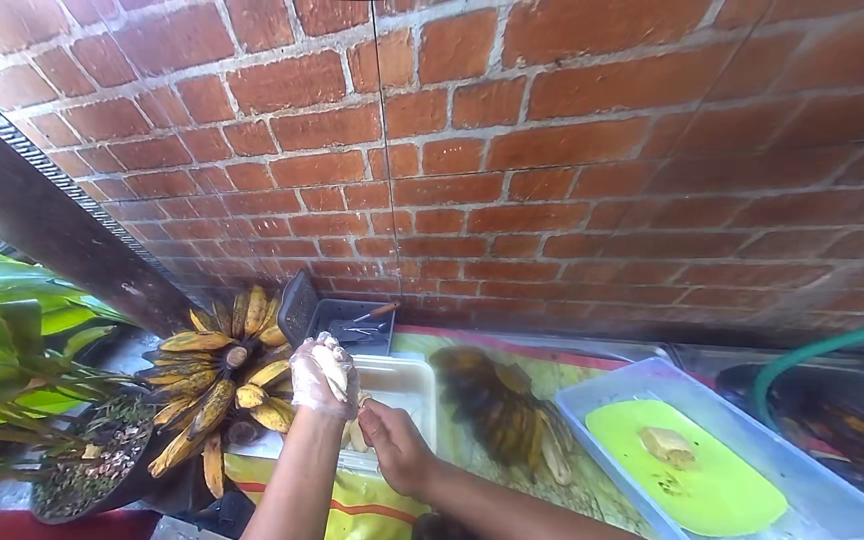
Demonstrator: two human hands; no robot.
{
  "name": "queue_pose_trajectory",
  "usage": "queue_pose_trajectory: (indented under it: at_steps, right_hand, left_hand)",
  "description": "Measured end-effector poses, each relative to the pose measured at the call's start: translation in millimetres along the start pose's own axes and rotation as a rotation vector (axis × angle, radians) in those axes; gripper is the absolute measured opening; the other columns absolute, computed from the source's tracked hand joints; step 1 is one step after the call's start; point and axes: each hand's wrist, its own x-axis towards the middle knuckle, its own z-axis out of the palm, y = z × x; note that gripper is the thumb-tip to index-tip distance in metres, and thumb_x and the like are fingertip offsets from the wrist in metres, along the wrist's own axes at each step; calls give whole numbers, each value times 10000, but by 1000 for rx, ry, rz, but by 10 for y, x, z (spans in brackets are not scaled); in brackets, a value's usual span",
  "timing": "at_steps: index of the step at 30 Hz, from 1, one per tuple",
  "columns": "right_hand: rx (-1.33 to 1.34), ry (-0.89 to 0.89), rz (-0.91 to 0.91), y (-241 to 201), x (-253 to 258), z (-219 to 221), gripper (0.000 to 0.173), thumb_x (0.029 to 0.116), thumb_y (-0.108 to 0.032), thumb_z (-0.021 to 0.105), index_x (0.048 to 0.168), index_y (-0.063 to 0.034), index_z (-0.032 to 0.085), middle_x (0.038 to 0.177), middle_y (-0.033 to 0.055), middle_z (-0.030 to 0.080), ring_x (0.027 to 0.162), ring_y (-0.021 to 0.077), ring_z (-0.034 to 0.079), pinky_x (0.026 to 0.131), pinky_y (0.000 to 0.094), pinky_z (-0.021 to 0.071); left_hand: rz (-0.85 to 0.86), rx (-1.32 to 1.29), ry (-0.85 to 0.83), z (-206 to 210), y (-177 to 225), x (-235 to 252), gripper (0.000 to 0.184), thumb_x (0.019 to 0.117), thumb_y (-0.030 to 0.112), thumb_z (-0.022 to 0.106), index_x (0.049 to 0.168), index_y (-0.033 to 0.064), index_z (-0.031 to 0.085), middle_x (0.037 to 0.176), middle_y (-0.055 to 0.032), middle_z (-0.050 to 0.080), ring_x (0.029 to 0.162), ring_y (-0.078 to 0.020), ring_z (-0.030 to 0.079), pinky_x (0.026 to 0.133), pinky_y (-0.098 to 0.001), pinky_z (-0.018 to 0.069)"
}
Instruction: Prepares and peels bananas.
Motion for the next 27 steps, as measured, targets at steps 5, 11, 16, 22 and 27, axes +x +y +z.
queue_pose_trajectory:
  at_steps: [5, 11, 16, 22, 27]
  right_hand:
    - [-75, 34, -9, 38, -22, -26, 493, 1120, -434, 336, 823, -103, 550, 602, -18, 413, 524, 103, 451, 514, 303, 402]
    - [-108, 67, 17, 77, -25, -59, 504, 1117, -444, 334, 826, -101, 560, 604, -15, 426, 533, 105, 467, 518, 308, 409]
    - [-119, 60, 51, 117, -5, -116, 516, 1115, -460, 333, 813, -105, 555, 608, -12, 429, 536, 107, 471, 524, 312, 417]
    - [-141, 7, 68, 142, 24, -191, 530, 1114, -466, 330, 801, -101, 554, 604, -9, 423, 535, 113, 463, 528, 324, 411]
    - [-170, 14, 109, 179, 26, -178, 548, 1107, -502, 309, 807, -115, 555, 611, -9, 433, 548, 123, 480, 539, 337, 425]
  left_hand:
    - [-26, 18, -7, -22, -54, -18, 365, 1064, 410, 307, 845, 185, 493, 614, 44, 501, 445, -48, 509, 394, -177, 437]
    - [-10, 73, -11, 2, -103, -56, 381, 1070, 435, 294, 852, 193, 493, 619, 49, 492, 454, -47, 497, 409, -180, 435]
    - [-46, 80, -14, 47, -122, -105, 379, 1068, 452, 303, 870, 192, 496, 625, 43, 494, 448, -56, 496, 403, -190, 441]
    - [-127, 56, -110, 13, -123, -109, 400, 1064, 447, 305, 840, 192, 516, 598, 47, 489, 433, -49, 482, 391, -182, 422]
    - [-77, 72, -101, -6, -167, -99, 397, 1069, 451, 296, 877, 188, 521, 619, 39, 498, 439, -61, 487, 392, -197, 432]
